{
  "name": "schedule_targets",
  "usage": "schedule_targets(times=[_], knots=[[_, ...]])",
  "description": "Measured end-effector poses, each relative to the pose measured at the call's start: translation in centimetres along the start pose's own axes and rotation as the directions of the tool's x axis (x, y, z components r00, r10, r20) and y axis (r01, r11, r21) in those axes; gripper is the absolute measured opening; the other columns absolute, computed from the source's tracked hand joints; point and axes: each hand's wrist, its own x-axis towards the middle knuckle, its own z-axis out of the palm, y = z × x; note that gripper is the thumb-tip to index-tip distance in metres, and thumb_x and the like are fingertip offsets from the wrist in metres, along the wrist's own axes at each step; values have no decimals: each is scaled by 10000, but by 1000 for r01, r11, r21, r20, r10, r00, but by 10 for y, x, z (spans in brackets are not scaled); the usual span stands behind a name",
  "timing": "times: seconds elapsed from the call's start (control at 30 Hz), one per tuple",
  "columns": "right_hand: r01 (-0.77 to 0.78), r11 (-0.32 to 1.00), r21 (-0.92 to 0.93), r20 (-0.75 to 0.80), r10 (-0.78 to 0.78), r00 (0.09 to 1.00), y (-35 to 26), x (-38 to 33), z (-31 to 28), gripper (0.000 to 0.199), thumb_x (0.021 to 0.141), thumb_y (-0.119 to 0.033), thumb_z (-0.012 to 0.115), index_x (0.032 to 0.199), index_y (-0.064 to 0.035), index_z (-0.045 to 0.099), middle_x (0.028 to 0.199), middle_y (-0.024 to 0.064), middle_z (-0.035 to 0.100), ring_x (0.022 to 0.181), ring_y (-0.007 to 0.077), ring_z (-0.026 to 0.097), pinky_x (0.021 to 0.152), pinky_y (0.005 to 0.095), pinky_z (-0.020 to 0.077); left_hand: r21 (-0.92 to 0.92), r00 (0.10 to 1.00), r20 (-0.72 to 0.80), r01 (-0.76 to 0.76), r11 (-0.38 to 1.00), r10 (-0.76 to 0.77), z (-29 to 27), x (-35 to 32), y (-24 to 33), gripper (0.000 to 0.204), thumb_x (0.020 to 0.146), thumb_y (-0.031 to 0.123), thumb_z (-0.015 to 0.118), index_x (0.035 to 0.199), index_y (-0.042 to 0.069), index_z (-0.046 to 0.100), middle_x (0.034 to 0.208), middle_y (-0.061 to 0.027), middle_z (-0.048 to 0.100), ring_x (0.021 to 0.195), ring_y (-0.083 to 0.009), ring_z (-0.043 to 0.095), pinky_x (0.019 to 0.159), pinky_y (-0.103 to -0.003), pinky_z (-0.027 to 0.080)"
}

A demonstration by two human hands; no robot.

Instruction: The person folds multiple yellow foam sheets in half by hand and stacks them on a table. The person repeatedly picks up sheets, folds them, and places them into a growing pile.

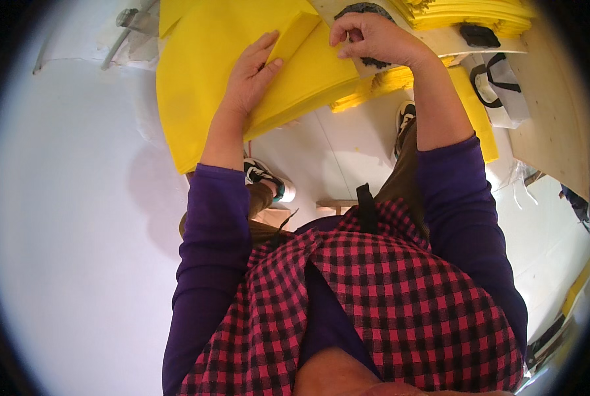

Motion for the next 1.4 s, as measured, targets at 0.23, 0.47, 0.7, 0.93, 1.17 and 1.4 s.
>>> schedule_targets(times=[0.23,0.47,0.7,0.93,1.17,1.4], knots=[[-49,994,-101,44,53,998,24,4,12,163,728,-130,714,851,-41,655,704,20,595,667,136,550,617,280,458,-8,1000,6,-2,1000,2,0,0,-2,441,880,236,573,1286,65,539,1414,-116,435,1324,-281,367,1074,-345,304],[34,993,-109,-50,-40,998,18,4,11,164,774,-168,675,848,-23,666,706,49,630,657,133,561,632,292,469,-56,1000,14,15,998,-14,0,1,-2,438,884,255,585,1279,70,549,1414,-121,434,1328,-283,361,1074,-346,305],[-30,996,-80,-78,24,997,8,4,12,153,859,-176,638,880,-27,611,735,7,556,689,106,511,653,259,434,-63,1000,28,-7,998,8,-2,1,-3,443,887,283,586,1277,76,554,1413,-152,424,1331,-299,354,1077,-358,298],[34,999,-6,-102,-35,994,6,7,17,148,890,-171,610,871,-26,589,706,-14,566,667,81,514,609,244,426,-70,1000,23,-11,997,13,-2,1,-1,442,891,291,572,1275,73,554,1408,-166,426,1322,-308,365,1077,-361,294],[-42,996,74,-86,48,995,-1,4,16,137,893,-161,602,862,-29,583,715,-19,577,658,69,539,601,227,438,-70,1000,22,-1,998,3,-2,1,1,442,890,277,570,1278,67,550,1408,-159,428,1313,-298,375,1068,-354,304],[-54,994,94,-79,62,995,-3,4,16,180,868,-179,631,898,-3,614,742,29,626,660,103,609,638,254,487,-59,1000,26,-2,998,3,-2,1,1,446,891,276,569,1284,68,544,1411,-147,426,1309,-289,374,1062,-347,311]])
